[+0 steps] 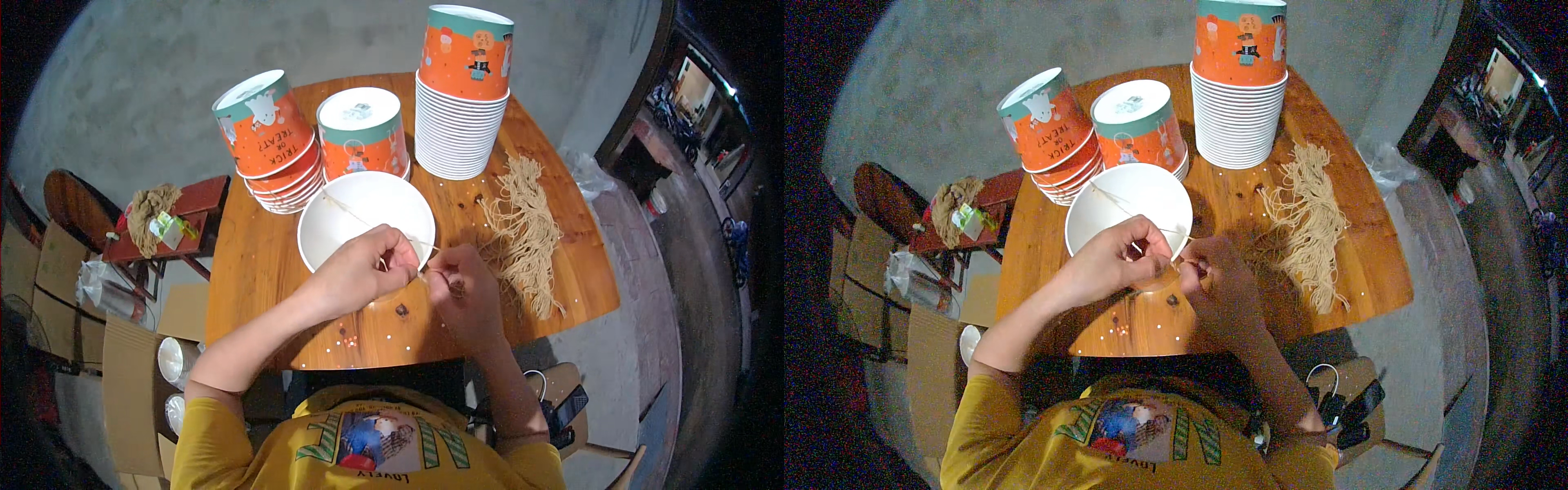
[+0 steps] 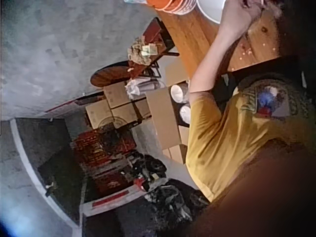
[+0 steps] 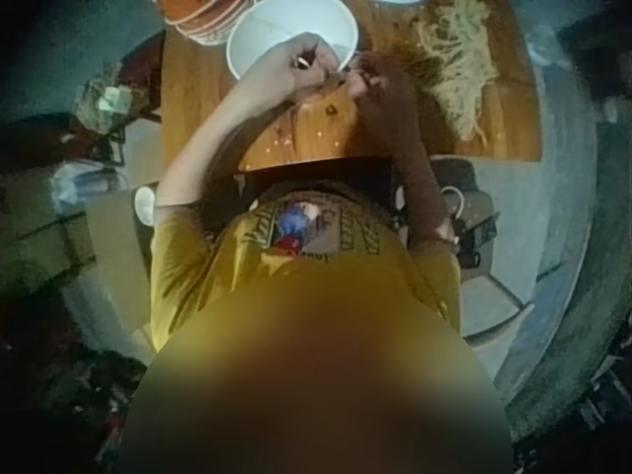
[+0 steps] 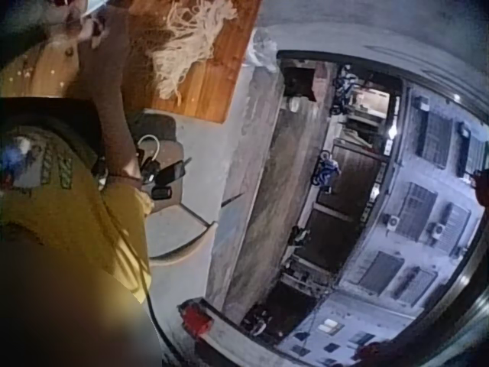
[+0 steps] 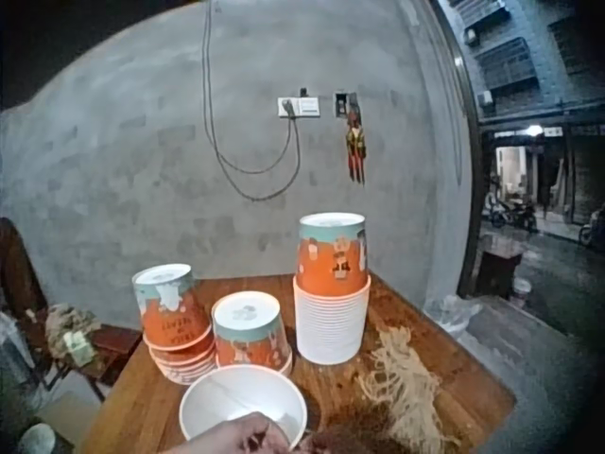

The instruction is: Tying thin decorative strings to printed paper buckets for assembly.

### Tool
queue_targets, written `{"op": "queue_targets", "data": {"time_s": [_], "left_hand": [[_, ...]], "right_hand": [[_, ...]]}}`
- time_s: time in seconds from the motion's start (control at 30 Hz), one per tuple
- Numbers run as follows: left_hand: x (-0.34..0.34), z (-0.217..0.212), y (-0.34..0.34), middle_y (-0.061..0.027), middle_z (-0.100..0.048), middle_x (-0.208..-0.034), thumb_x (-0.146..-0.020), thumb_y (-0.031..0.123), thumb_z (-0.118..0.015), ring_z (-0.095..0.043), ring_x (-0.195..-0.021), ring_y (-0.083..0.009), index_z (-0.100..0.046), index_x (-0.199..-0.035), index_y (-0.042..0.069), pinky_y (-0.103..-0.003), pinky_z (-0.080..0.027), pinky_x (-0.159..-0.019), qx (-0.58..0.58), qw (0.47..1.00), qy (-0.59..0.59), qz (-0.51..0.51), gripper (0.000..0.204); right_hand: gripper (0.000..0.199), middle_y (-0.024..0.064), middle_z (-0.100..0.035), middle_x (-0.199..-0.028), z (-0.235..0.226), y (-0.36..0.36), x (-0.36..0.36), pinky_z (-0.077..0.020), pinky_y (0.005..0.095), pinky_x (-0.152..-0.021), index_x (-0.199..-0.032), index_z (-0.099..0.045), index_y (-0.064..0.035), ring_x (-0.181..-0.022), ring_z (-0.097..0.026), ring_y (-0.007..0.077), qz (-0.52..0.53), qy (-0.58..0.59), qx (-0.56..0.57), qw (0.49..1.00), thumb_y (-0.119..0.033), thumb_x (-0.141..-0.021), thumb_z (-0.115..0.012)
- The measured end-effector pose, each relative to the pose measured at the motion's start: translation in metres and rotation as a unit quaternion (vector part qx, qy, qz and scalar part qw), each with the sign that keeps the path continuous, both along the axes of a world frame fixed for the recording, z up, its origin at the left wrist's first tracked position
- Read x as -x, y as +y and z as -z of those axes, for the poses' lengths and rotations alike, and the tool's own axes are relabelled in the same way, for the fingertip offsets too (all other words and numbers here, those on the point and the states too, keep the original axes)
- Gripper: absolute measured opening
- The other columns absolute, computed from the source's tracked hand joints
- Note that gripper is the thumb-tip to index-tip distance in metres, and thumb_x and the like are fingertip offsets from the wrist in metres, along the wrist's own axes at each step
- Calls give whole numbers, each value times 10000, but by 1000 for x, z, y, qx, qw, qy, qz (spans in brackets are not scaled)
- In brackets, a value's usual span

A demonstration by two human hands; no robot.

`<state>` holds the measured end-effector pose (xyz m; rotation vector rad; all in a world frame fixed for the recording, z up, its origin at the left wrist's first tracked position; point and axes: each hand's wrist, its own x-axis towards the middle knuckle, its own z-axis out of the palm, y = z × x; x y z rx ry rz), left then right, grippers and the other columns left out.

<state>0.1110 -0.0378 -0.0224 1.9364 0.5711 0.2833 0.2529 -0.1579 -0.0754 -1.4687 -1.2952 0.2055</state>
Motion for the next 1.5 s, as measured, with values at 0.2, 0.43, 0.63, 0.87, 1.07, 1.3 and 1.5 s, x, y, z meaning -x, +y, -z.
{"op": "queue_targets", "data": {"time_s": [0.2, 0.43, 0.63, 0.87, 1.07, 1.3, 1.5], "left_hand": [[2, -1, -2, -87, -551, -822, -822, 84, -628, -557, -748, -169, -567, -931, -2, -290, -466, -715, -85, 996, -15, 21, 151], [4, -4, -14, -126, -538, -857, -787, 83, -649, -564, -777, -285, -518, -966, 21, -366, -472, -706, -165, 986, -15, 26, 230], [3, 5, -22, -137, -530, -836, -761, 36, -634, -559, -810, -322, -489, -916, 24, -411, -460, -695, -344, 936, -72, 9, 212], [1, 11, -24, -142, -518, -813, -771, 33, -620, -544, -771, -326, -473, -868, 13, -415, -452, -678, -364, 929, -69, -21, 177], [0, 15, -24, -136, -504, -789, -777, 36, -617, -533, -744, -319, -466, -853, 14, -412, -444, -664, -360, 928, -88, -27, 171], [1, 14, -23, -135, -504, -790, -778, 42, -620, -534, -745, -320, -467, -860, 17, -412, -445, -667, -353, 931, -88, -24, 175], [2, 15, -22, -144, -510, -801, -773, 40, -623, -540, -763, -333, -463, -879, 14, -420, -448, -674, -349, 933, -85, -22, 193]], "right_hand": [[132, 65, -557, -820, 3, -1, 1, -472, 285, -661, -942, -531, -43, -730, -568, 150, -3, 49, 35, 998, -64, -827, -592], [56, 9, -537, -782, 10, 3, -1, -426, 217, -629, -913, -526, -27, -669, -502, 59, -16, 84, -9, 996, -30, -862, -550], [67, 15, -552, -774, 10, 4, 0, -460, 218, -655, -942, -517, -29, -697, -551, 72, -24, 129, -36, 991, -12, -879, -532], [82, 4, -555, -824, 9, 0, 1, -467, 212, -665, -949, -524, -33, -720, -555, 64, -38, 199, -3, 979, -10, -875, -547], [141, 90, -595, -910, 24, 0, -1, -517, 312, -716, -957, -553, -38, -827, -629, 206, -23, 79, 15, 997, -93, -846, -622], [110, 70, -579, -841, 20, 3, 1, -465, 252, -633, -941, -550, -17, -723, -581, 129, -24, -38, -71, 996, -28, -847, -607], [93, 60, -588, -805, 18, 2, 5, -466, 245, -611, -936, -560, -19, -667, -578, 116, -5, -12, -45, 999, -38, -855, -600]]}}
